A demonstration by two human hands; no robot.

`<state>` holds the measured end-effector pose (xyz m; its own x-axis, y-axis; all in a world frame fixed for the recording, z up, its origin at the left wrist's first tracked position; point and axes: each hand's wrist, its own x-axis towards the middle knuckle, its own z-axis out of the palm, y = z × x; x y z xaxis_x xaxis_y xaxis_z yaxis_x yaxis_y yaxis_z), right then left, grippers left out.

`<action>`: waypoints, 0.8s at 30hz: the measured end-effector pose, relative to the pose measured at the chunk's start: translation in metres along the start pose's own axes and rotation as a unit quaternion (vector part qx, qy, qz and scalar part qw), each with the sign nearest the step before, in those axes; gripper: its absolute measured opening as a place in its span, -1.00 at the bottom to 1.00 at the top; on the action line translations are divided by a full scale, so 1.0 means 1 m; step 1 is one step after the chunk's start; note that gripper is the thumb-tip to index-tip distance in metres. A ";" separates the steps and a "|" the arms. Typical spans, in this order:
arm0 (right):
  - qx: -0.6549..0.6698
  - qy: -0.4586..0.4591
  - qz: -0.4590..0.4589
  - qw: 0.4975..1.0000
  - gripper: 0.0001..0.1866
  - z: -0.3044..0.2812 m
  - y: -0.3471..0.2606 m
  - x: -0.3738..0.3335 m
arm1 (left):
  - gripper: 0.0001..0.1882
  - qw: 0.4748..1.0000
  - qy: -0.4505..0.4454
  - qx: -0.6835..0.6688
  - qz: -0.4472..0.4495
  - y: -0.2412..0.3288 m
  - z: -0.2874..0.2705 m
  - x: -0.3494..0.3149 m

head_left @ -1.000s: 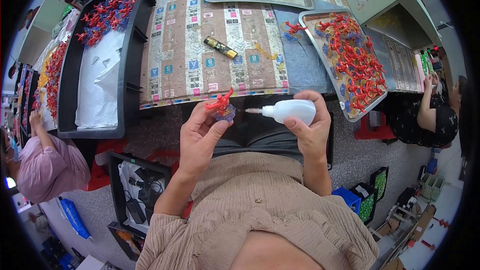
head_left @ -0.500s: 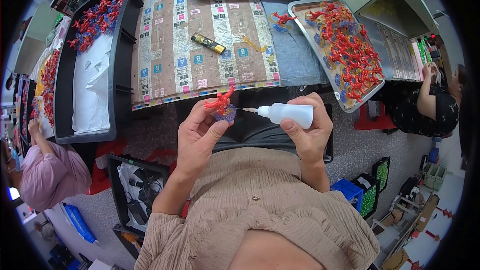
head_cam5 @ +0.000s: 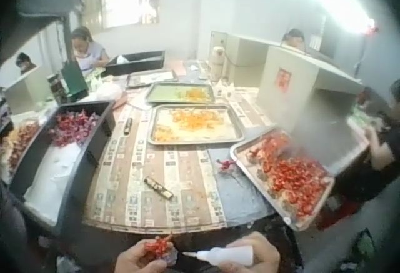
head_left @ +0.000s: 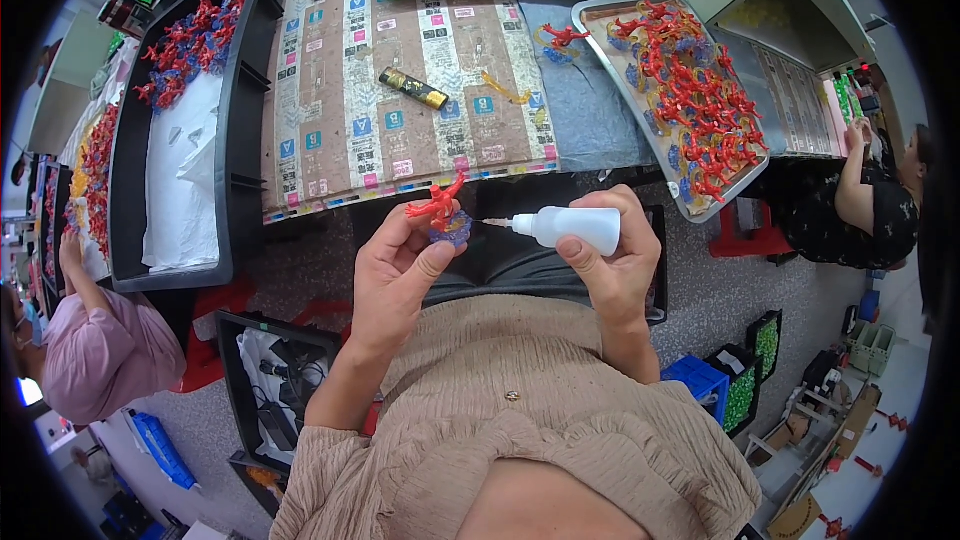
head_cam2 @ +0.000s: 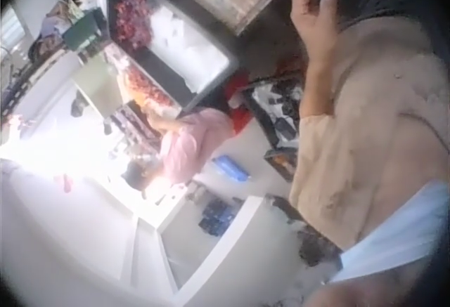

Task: The person attaches decorative parts to small toy figure bases by applying glue from a glue bottle to the parts, then pressing them onto the bases.

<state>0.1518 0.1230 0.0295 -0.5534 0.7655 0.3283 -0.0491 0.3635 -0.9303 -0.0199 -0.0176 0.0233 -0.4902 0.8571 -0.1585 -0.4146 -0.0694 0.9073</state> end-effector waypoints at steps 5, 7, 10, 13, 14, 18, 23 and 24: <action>0.016 0.011 0.013 1.000 -0.61 0.002 0.000 0.000 | -0.62 1.000 0.002 -0.006 -0.005 -0.001 0.001 0.000; 0.013 0.007 0.011 1.000 -0.61 0.002 0.000 -0.001 | -0.63 1.000 -0.003 -0.009 -0.011 0.001 0.001 -0.002; 0.003 0.003 0.007 1.000 -0.61 0.000 0.000 -0.002 | -0.62 1.000 -0.001 -0.016 -0.015 0.000 0.001 -0.001; 0.001 0.002 0.006 1.000 -0.62 -0.001 -0.001 -0.002 | -0.51 1.000 -0.007 -0.006 -0.015 -0.006 -0.004 -0.001; 0.005 0.002 0.008 1.000 -0.62 -0.002 -0.001 -0.002 | -0.51 1.000 -0.006 -0.006 -0.015 -0.006 -0.004 0.000; 0.006 0.003 0.010 1.000 -0.61 0.000 -0.003 -0.002 | -0.55 0.999 -0.002 -0.033 -0.032 -0.005 -0.004 -0.001; 0.033 0.041 0.046 0.998 -0.55 0.007 -0.010 -0.003 | -0.60 0.993 -0.007 -0.083 -0.078 -0.007 -0.006 0.000; 0.033 0.042 0.046 0.998 -0.55 0.006 -0.010 -0.003 | -0.61 0.991 -0.007 -0.096 -0.097 -0.007 -0.007 0.000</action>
<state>0.1489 0.1142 0.0366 -0.4869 0.8366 0.2510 -0.0570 0.2564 -0.9649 -0.0220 -0.0207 0.0143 -0.3768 0.8710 -0.3153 -0.6387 0.0023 0.7695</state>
